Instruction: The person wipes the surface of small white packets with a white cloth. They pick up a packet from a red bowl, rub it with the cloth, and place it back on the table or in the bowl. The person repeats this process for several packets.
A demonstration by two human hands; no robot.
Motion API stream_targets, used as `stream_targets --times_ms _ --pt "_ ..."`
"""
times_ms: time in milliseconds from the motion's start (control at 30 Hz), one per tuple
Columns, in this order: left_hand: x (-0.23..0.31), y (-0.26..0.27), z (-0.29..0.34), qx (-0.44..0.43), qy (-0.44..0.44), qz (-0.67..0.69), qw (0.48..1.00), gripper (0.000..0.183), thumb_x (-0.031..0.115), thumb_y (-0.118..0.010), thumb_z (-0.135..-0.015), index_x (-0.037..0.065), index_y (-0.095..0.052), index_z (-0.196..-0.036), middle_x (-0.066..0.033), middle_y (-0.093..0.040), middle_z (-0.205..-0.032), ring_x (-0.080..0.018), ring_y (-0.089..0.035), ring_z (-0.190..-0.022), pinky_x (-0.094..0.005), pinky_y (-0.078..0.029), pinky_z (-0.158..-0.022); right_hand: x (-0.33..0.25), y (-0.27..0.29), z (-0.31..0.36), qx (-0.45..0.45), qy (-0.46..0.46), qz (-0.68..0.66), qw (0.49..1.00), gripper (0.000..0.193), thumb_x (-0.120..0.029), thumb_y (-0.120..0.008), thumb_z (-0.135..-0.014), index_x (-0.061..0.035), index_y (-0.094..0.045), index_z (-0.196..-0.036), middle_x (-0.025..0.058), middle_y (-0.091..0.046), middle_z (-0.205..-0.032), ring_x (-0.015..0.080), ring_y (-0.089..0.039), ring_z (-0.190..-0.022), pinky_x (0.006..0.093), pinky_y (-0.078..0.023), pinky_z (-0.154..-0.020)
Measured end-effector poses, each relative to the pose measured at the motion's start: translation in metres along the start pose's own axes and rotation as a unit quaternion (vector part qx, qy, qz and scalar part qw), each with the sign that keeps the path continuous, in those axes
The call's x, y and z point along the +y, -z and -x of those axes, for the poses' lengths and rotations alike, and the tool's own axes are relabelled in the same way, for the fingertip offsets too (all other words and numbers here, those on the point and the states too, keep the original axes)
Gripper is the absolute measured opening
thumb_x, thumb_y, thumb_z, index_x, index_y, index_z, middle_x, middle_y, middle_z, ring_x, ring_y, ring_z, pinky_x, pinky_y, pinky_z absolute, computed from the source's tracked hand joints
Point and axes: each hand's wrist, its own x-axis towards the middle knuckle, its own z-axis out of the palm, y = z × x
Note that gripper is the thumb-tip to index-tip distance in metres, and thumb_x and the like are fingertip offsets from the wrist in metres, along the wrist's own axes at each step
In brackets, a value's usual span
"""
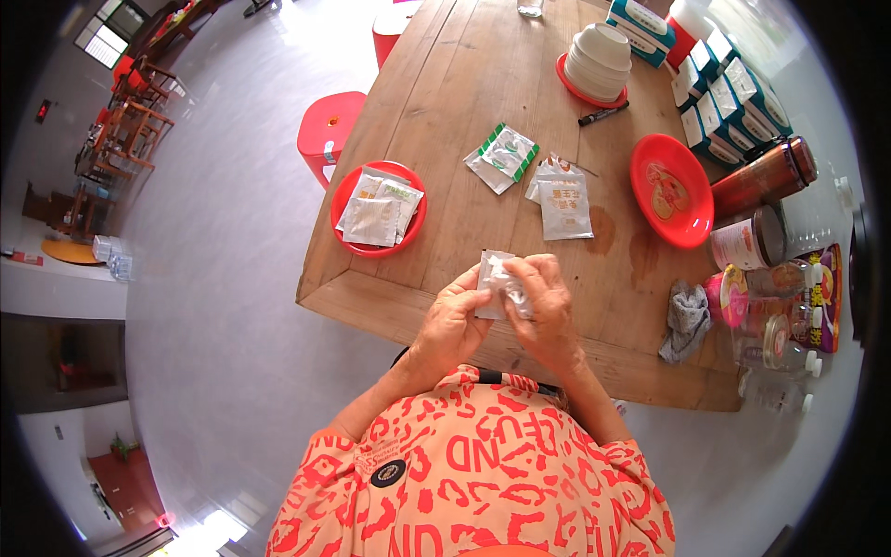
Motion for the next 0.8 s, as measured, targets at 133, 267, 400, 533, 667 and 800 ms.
stream_targets --times_ms 133,267,400,533,667,800 --pt "0.003 -0.003 0.006 -0.024 0.008 -0.026 0.999 0.049 -0.01 -0.043 -0.087 -0.003 -0.043 -0.135 -0.0107 -0.056 -0.126 -0.0166 -0.057 -0.114 -0.0295 -0.048 -0.099 0.002 -0.008 0.01 -0.037 0.072 -0.018 0.997 0.039 0.0 -0.071 -0.07 -0.0021 -0.062 -0.108 0.0145 -0.055 -0.099 0.0328 -0.058 -0.093 0.041 -0.051 -0.076" --pt "0.002 -0.001 0.01 -0.053 0.003 -0.04 0.998 0.053 -0.013 -0.04 -0.084 -0.002 -0.043 -0.136 -0.0081 -0.056 -0.124 -0.0152 -0.057 -0.112 -0.0268 -0.048 -0.096 0.006 -0.002 0.002 -0.075 0.079 -0.079 0.991 0.038 0.0 -0.072 -0.069 -0.0033 -0.064 -0.106 0.0129 -0.056 -0.099 0.0319 -0.059 -0.091 0.0402 -0.051 -0.075" --pt "-0.001 0.005 0.007 -0.044 0.005 -0.081 0.996 0.052 -0.011 -0.044 -0.086 -0.002 -0.041 -0.138 -0.0096 -0.055 -0.126 -0.016 -0.056 -0.114 -0.0299 -0.046 -0.098 0.003 -0.008 -0.01 -0.005 0.073 -0.019 0.997 0.039 0.001 -0.071 -0.068 -0.0044 -0.064 -0.106 0.0124 -0.056 -0.098 0.0315 -0.059 -0.091 0.04 -0.051 -0.073" --pt "-0.004 0.004 0.009 -0.052 0.001 -0.097 0.994 0.053 -0.007 -0.047 -0.087 -0.003 -0.039 -0.139 -0.0103 -0.054 -0.128 -0.0172 -0.056 -0.115 -0.0313 -0.045 -0.1 0.011 -0.009 -0.022 0.016 0.03 0.022 0.999 0.036 0.002 -0.068 -0.07 -0.0044 -0.063 -0.105 0.0122 -0.055 -0.097 0.0317 -0.059 -0.089 0.0398 -0.051 -0.073" --pt "0.002 0.001 0.006 -0.086 0.0 -0.071 0.994 0.055 -0.003 -0.051 -0.087 -0.005 -0.037 -0.14 -0.0109 -0.053 -0.131 -0.0169 -0.054 -0.118 -0.0329 -0.044 -0.102 0.023 -0.002 -0.027 0.047 -0.022 -0.031 0.998 0.034 0.003 -0.065 -0.071 -0.0035 -0.061 -0.105 0.0146 -0.054 -0.099 0.033 -0.059 -0.091 0.0399 -0.05 -0.078" --pt "0.003 -0.006 0.002 -0.011 -0.01 -0.029 0.999 0.043 0.007 -0.047 -0.096 -0.003 -0.041 -0.138 -0.0093 -0.054 -0.129 -0.0154 -0.054 -0.115 -0.0331 -0.044 -0.101 0.022 0.004 -0.024 0.028 0.022 -0.107 0.994 0.034 0.003 -0.065 -0.072 -0.0027 -0.06 -0.105 0.0178 -0.057 -0.107 0.0341 -0.059 -0.095 0.0395 -0.05 -0.084"
